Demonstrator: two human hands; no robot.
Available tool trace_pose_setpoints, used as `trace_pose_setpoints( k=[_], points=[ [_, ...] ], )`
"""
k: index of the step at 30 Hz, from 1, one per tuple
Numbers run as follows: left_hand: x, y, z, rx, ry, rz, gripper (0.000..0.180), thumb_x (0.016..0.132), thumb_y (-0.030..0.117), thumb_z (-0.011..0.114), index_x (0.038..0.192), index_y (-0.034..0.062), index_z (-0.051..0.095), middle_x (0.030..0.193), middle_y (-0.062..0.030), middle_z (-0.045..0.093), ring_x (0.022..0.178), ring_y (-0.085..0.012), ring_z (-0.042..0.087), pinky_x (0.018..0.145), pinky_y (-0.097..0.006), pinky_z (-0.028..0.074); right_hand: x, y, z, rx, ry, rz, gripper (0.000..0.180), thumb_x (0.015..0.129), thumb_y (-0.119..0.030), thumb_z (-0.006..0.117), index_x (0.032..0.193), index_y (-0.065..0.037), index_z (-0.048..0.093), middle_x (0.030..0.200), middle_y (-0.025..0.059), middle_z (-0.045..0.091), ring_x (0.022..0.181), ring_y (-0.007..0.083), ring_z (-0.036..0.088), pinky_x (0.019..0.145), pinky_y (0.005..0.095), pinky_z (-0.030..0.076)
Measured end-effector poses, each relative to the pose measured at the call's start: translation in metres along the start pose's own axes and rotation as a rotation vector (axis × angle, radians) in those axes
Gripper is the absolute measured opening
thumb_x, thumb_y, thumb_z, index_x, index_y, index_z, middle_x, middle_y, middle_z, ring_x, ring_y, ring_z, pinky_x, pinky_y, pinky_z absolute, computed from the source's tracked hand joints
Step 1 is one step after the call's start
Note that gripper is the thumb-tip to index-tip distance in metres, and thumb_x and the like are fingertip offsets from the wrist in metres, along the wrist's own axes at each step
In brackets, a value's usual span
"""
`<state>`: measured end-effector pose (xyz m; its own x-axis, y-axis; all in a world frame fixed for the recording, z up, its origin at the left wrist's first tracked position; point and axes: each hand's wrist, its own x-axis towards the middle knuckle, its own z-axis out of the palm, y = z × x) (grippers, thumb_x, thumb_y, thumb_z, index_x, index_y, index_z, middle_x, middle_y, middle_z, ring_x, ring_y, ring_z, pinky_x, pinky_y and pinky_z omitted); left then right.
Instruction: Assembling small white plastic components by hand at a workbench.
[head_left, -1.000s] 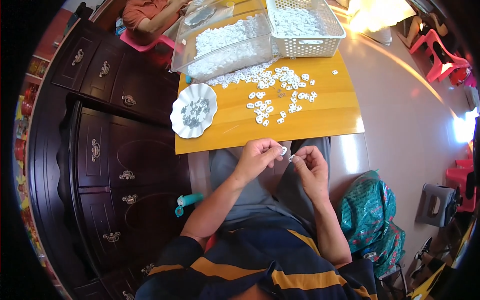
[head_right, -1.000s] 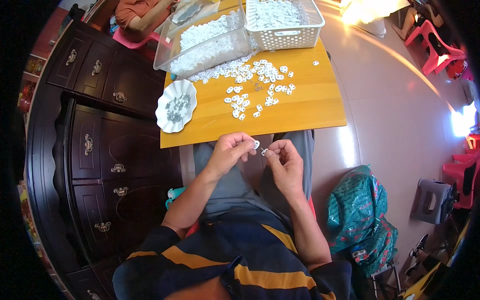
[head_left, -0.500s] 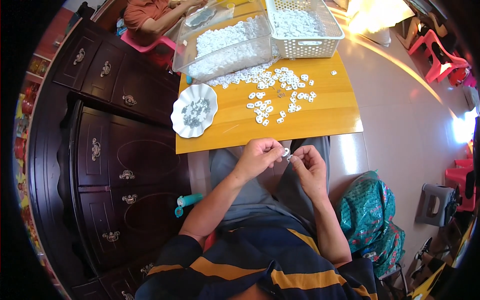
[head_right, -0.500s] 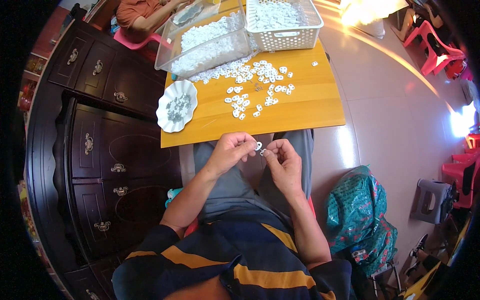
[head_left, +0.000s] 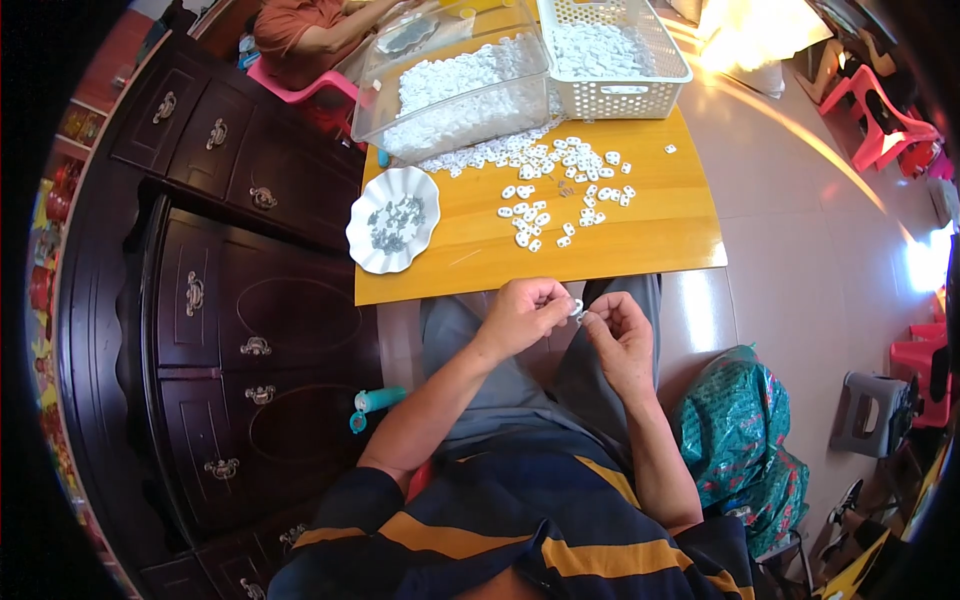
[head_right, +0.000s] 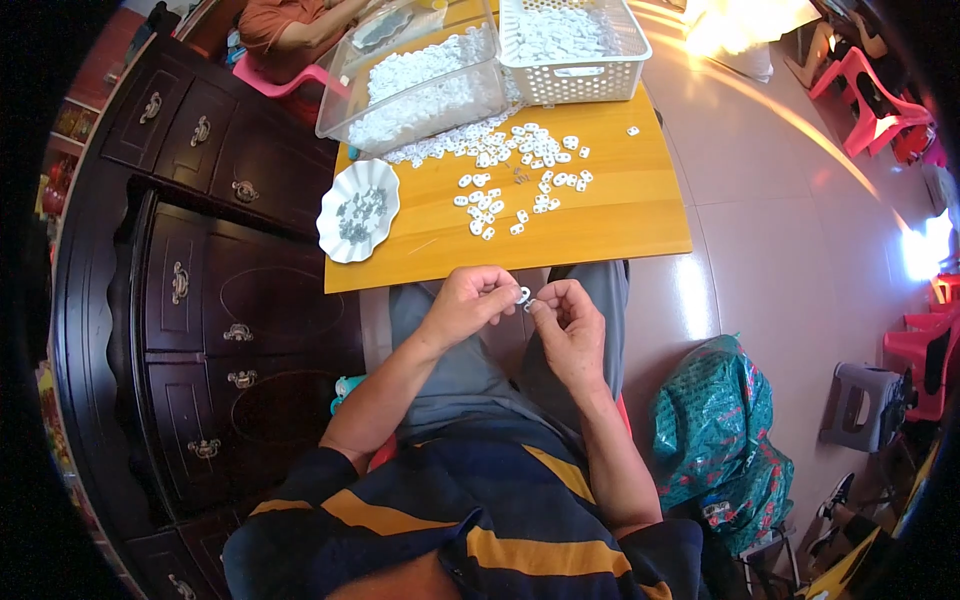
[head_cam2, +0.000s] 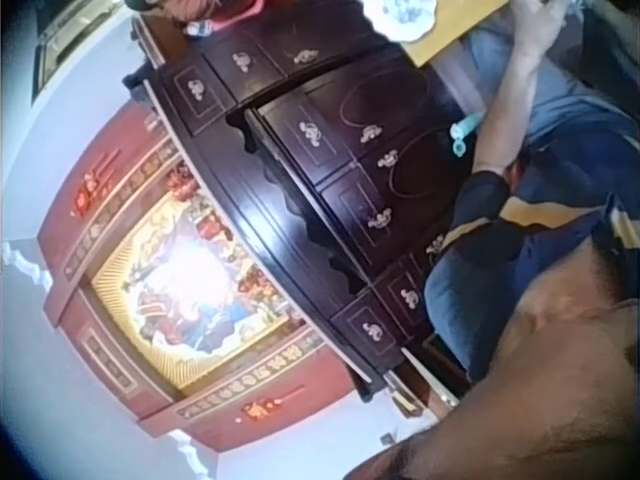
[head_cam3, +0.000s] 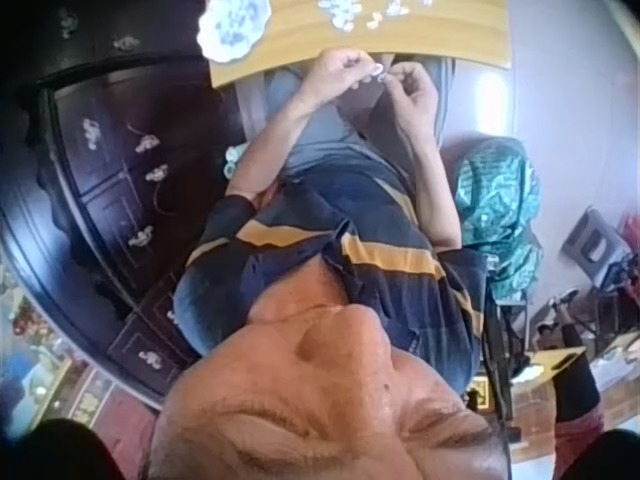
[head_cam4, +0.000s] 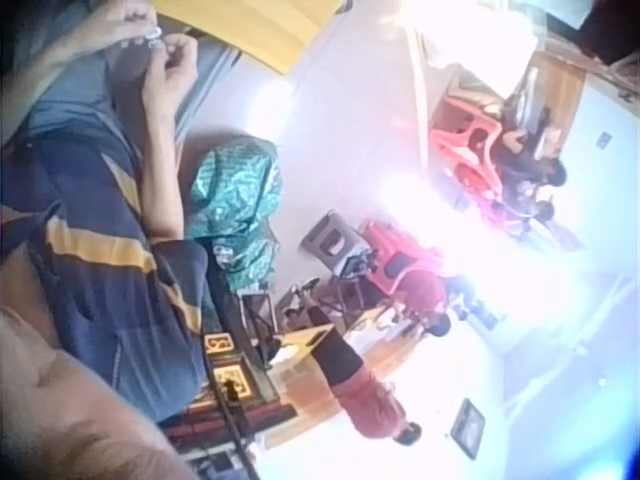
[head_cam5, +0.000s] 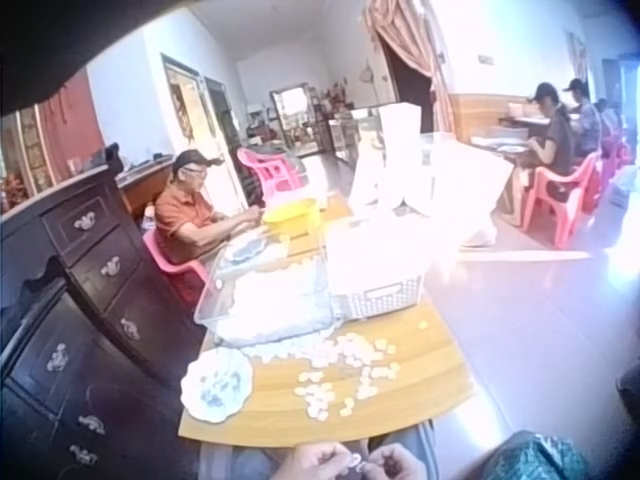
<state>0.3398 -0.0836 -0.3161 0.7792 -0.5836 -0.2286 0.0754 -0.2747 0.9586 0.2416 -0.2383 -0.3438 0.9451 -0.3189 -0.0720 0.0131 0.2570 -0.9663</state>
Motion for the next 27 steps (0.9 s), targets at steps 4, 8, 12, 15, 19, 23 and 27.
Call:
trace_pose_setpoints(
  k=[4, 8, 12, 15, 19, 23, 27],
  points=[
    [0.002, 0.003, 0.002, -0.007, -0.006, 0.029, 0.016, 0.092, 0.013, 0.067, 0.084, -0.0003, 0.069, 0.071, -0.002, 0.068, 0.06, -0.006, 0.058, 0.054, -0.023, 0.046, 0.0, -0.003, 0.002, -0.004, 0.008, 0.007, 0.008, 0.094, 0.001, 0.065, 0.098, -0.002, 0.059, 0.084, -0.004, 0.059, 0.075, 0.0024, 0.055, 0.067, 0.0185, 0.045],
    [0.002, -0.003, 0.004, 0.03, -0.041, 0.005, 0.015, 0.093, 0.014, 0.067, 0.086, 0.0006, 0.069, 0.072, -0.0011, 0.066, 0.061, -0.006, 0.058, 0.055, -0.022, 0.046, 0.0, 0.005, -0.001, -0.007, 0.01, 0.0, 0.008, 0.094, 0.001, 0.065, 0.1, -0.001, 0.06, 0.085, -0.0036, 0.06, 0.076, 0.0026, 0.055, 0.067, 0.0186, 0.045],
    [0.005, 0.001, 0.001, 0.035, -0.052, 0.001, 0.013, 0.09, 0.011, 0.067, 0.084, -0.0003, 0.071, 0.067, -0.0016, 0.066, 0.06, -0.0068, 0.058, 0.055, -0.024, 0.047, 0.001, 0.004, -0.001, 0.049, 0.001, 0.059, 0.012, 0.096, -0.001, 0.064, 0.108, 0.0, 0.064, 0.088, -0.0022, 0.064, 0.076, 0.0032, 0.056, 0.068, 0.0184, 0.046],
    [0.008, -0.004, -0.003, 0.12, -0.094, 0.05, 0.014, 0.091, 0.012, 0.068, 0.085, 0.0005, 0.071, 0.067, -0.0019, 0.066, 0.06, -0.0068, 0.058, 0.055, -0.025, 0.047, 0.002, 0.001, -0.003, 0.043, -0.067, 0.127, 0.013, 0.098, -0.004, 0.063, 0.11, 0.001, 0.065, 0.088, -0.0014, 0.066, 0.076, 0.0037, 0.057, 0.068, 0.0186, 0.046],
    [0.006, 0.003, -0.006, 0.152, -0.15, 0.018, 0.017, 0.095, 0.018, 0.067, 0.091, 0.0015, 0.071, 0.071, 0.0001, 0.065, 0.059, -0.0059, 0.055, 0.055, -0.023, 0.047, 0.003, 0.001, -0.004, 0.104, -0.095, 0.219, 0.014, 0.1, -0.01, 0.063, 0.108, 0.001, 0.066, 0.088, 0.0001, 0.067, 0.075, 0.0055, 0.059, 0.069, 0.0197, 0.047],
    [-0.007, 0.027, 0.003, 0.393, 0.033, 0.271, 0.025, 0.086, 0.017, 0.074, 0.106, 0.0036, 0.068, 0.085, -0.0055, 0.068, 0.072, -0.0154, 0.064, 0.066, -0.031, 0.052, 0.003, -0.002, -0.008, 0.237, -0.073, 0.311, 0.014, 0.099, -0.012, 0.064, 0.107, 0.0, 0.066, 0.09, 0.0018, 0.069, 0.077, 0.0073, 0.062, 0.07, 0.0207, 0.049],
    [-0.014, 0.032, 0.02, 0.698, 0.12, 0.491, 0.047, 0.078, 0.016, 0.079, 0.121, 0.0063, 0.062, 0.106, -0.0094, 0.065, 0.093, -0.0266, 0.067, 0.078, -0.038, 0.055, 0.004, 0.001, -0.007, 0.383, -0.051, 0.355, 0.015, 0.099, -0.014, 0.065, 0.107, -0.002, 0.068, 0.094, 0.0029, 0.07, 0.081, 0.0084, 0.063, 0.074, 0.0218, 0.05]
  ],
)
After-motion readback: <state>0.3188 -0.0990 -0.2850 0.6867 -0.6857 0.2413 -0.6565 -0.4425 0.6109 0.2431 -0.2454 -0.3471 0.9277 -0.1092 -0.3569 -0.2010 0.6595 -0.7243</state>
